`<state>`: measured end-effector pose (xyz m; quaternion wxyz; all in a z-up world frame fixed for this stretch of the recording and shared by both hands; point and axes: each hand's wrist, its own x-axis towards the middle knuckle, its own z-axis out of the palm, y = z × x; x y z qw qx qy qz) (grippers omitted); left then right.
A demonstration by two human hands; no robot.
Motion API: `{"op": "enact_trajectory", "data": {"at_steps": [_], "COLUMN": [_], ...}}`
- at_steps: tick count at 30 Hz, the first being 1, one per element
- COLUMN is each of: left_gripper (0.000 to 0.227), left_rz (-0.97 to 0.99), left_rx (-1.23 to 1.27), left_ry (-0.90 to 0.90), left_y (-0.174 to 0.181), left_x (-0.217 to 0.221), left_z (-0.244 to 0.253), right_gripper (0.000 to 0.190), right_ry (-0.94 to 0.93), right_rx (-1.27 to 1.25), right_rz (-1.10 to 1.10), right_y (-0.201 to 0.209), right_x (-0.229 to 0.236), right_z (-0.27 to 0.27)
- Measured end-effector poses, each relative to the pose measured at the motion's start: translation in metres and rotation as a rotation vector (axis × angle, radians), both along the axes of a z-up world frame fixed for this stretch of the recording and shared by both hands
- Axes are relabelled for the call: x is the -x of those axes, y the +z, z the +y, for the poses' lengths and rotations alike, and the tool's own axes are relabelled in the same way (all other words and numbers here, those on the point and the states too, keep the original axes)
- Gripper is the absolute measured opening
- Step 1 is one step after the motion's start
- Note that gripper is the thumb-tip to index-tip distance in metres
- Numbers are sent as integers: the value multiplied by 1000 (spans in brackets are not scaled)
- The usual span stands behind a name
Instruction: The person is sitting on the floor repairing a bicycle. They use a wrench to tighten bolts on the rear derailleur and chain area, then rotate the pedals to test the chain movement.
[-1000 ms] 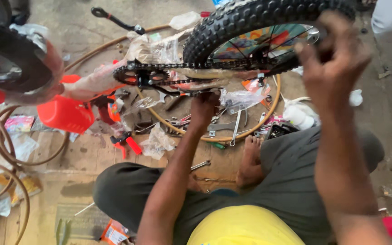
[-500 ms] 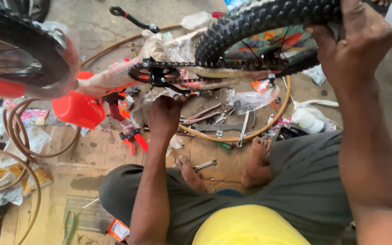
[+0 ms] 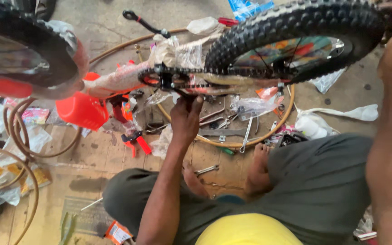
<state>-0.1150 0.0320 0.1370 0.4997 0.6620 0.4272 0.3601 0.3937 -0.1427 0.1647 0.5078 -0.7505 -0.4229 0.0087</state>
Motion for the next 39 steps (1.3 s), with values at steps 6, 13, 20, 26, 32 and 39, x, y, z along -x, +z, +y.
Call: {"op": "enact_trajectory", "data": {"at_steps": [6,13,20,26,32,39], "left_gripper": [26,22,24,25,25,27], "left_rz": [-52,-249,-12,23,6,-129], "left_rx": [40,199,174,369,400,442], "left_ry": [-13,28,-69,-90,-128,-249], "left_y": [-5,-26,-54,-55,-42,-17], "left_x": [-9,-18,-6,-4,-3,-12], "left_z": [2,-4,-23,-32,-21,-25], "right_gripper": [34,30,26,22,20,17], "right_ry": [-48,-65,-76,-31,18,214], "right_rx": [125,212,387,539,546,519], "right_rz": [-144,-240,-233,-195,-209,-303], "right_y": [4,3,-8,-12,21,67], "right_x": [19,76,94,102,119,179], "right_z": [30,40,35,54,83,23]}}
